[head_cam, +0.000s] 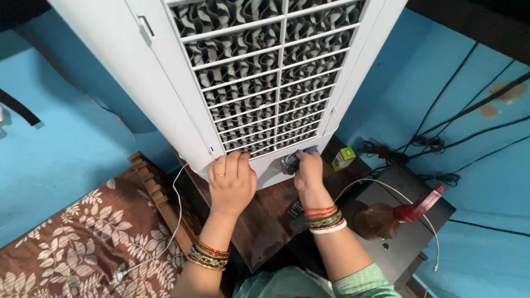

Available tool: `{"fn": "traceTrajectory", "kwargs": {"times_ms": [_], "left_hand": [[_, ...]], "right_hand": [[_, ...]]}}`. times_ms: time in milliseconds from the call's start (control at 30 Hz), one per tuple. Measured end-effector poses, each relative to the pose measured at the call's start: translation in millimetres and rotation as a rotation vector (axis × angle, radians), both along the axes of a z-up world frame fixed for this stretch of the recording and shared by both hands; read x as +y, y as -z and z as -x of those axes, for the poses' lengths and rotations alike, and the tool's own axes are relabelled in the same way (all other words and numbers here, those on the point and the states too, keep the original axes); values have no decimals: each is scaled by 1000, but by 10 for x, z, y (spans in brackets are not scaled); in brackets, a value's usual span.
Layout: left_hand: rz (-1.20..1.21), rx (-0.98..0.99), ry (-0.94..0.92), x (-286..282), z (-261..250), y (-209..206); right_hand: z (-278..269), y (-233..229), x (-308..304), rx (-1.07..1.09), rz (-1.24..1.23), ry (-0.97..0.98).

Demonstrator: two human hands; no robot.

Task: The person wipes the exterior surfaces of a white Kenstar air cooler using a blue patterned cloth. They clean the front grille, sides, and back panel, moving the power cord aside to reach the rear.

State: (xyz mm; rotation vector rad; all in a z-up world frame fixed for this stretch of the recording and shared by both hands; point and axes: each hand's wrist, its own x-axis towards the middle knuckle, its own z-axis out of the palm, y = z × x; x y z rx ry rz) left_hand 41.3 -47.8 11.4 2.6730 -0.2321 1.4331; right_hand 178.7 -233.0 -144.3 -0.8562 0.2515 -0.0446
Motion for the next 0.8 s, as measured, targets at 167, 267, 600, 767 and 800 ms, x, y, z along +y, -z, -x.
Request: {"fn": "traceTrajectory", "kwargs": {"times_ms": [167, 267, 600, 767, 800], "left_hand": [[5, -26, 11, 17, -37, 32], [6, -27, 0, 14, -26, 59], [46, -35, -6, 22, -100, 116], [48, -47, -4, 36, -133, 168], [46, -48, -7, 35, -137, 172]], "right_hand": [[-254, 142, -89, 170, 51, -141], [-452, 522, -40, 214, 171, -96], [-361, 1644, 436, 495, 22, -138], [37, 1861, 699, 452, 31, -483], [159, 1885, 719, 274, -124, -672]]}}
